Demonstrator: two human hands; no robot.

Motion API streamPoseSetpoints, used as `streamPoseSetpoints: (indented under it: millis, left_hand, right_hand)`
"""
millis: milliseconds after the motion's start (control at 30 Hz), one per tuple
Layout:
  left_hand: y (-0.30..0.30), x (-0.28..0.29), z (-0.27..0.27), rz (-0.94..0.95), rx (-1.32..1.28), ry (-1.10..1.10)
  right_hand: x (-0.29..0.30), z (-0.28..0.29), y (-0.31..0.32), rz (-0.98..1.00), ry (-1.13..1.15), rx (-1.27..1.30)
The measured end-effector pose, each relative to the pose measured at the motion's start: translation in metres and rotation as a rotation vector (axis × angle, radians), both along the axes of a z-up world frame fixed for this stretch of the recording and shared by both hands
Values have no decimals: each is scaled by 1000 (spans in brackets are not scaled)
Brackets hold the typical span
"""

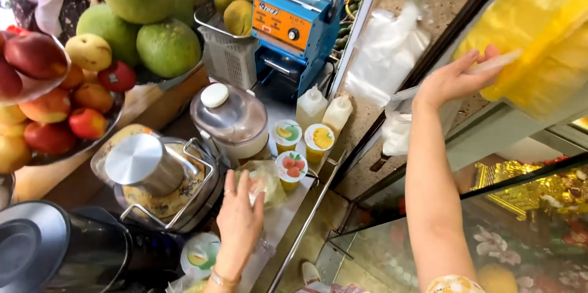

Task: Preparing multiple cups of fruit juice, sealing them using a machine, and packaging them in plastic bags for a customer.

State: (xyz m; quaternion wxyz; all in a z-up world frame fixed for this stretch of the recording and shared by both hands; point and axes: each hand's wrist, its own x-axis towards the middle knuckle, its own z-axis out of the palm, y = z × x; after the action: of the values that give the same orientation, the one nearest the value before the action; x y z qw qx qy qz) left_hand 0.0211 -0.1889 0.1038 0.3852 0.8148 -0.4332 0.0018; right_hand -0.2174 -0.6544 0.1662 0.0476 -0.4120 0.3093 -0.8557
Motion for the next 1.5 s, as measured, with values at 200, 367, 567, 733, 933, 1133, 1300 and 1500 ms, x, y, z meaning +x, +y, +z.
streamPoseSetpoints:
  millis: [200,367,567,733,933,1133,1300,1500]
  left_hand:
    - [24,-19,19,-246,60,221]
    - [48,-9,-9,-302,-1,228]
    - [43,6,-64,-297,91,311]
    - [27,-5,-50,-302,202,313]
    - [-57,-39,58,-493,-281,390]
    - [-201,-77,151,-816,-518,185]
    - [-331,-158,206,-889,-517,110]
    - [-399,-229,222,-734,-694,27]
  right_hand:
    - [-10,44,37,-491,402,59]
    - [-64,23,-24,-487,212,361]
    - [-52,75,14,-529,158,513]
    - [-19,116,79,-538,197,216]
    - [-35,96,95,-393,354,45]
    - [-44,54,69,-179,-133,342]
    - [-9,38,87,234,-42,158]
    - [-29,3,110,389,-635,173]
